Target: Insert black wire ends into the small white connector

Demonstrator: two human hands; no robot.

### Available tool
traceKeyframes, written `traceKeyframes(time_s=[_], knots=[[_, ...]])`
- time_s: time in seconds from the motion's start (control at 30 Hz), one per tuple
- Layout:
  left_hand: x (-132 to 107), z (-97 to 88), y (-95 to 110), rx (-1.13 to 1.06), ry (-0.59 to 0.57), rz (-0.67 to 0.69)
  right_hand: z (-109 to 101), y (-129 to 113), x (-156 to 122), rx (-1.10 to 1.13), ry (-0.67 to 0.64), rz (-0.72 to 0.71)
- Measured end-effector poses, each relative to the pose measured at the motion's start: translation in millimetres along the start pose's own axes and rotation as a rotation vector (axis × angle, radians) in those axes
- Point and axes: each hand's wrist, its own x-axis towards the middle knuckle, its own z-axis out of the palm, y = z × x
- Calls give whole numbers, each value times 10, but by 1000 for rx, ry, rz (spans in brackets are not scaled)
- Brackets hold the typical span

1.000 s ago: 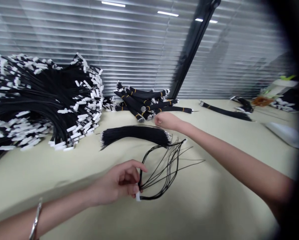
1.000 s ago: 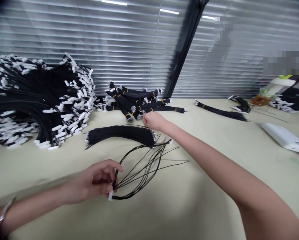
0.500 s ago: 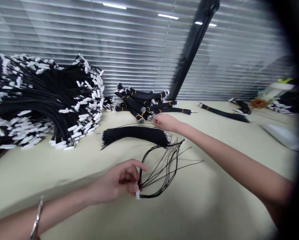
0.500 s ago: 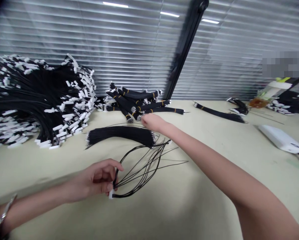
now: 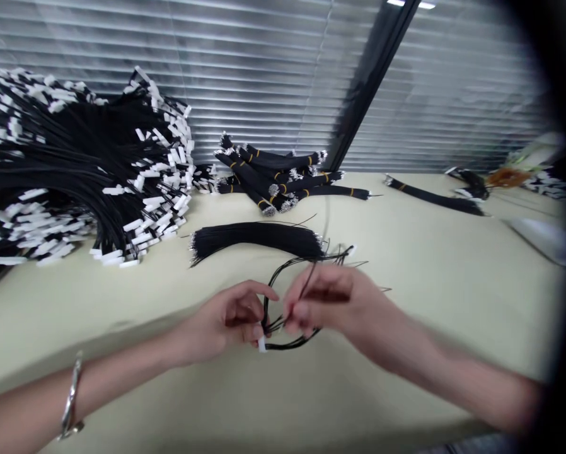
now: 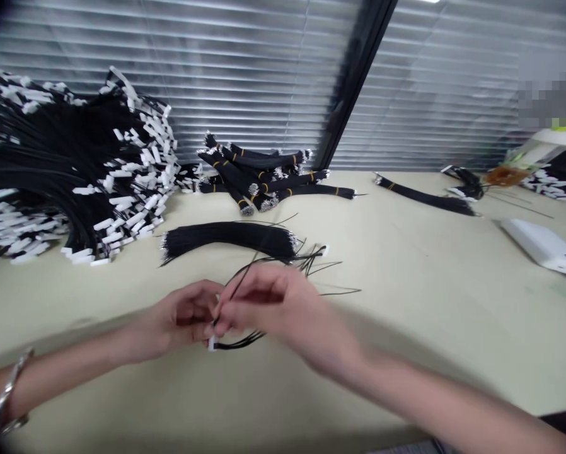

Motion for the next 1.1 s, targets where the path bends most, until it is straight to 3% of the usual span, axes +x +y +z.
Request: traceKeyframes(time_s=[0.1, 0.2, 0.33, 0.6, 0.9, 1.1], knots=[[2, -4, 19, 49, 15, 12, 204, 217, -152, -184, 57, -130], [0, -14, 24, 41, 11, -8, 164, 392, -148, -359, 155, -294], [-13, -22, 19, 20, 5, -35, 60, 510, -93, -404, 244, -266], [-14, -10, 43, 18, 4, -37, 55, 518, -100, -408, 202, -237], [-15, -6, 51, 12, 11, -70, 2, 529, -86, -762, 164, -407], [-5, -4, 45, 37, 6, -57, 31, 551, -96, -718, 158, -440]])
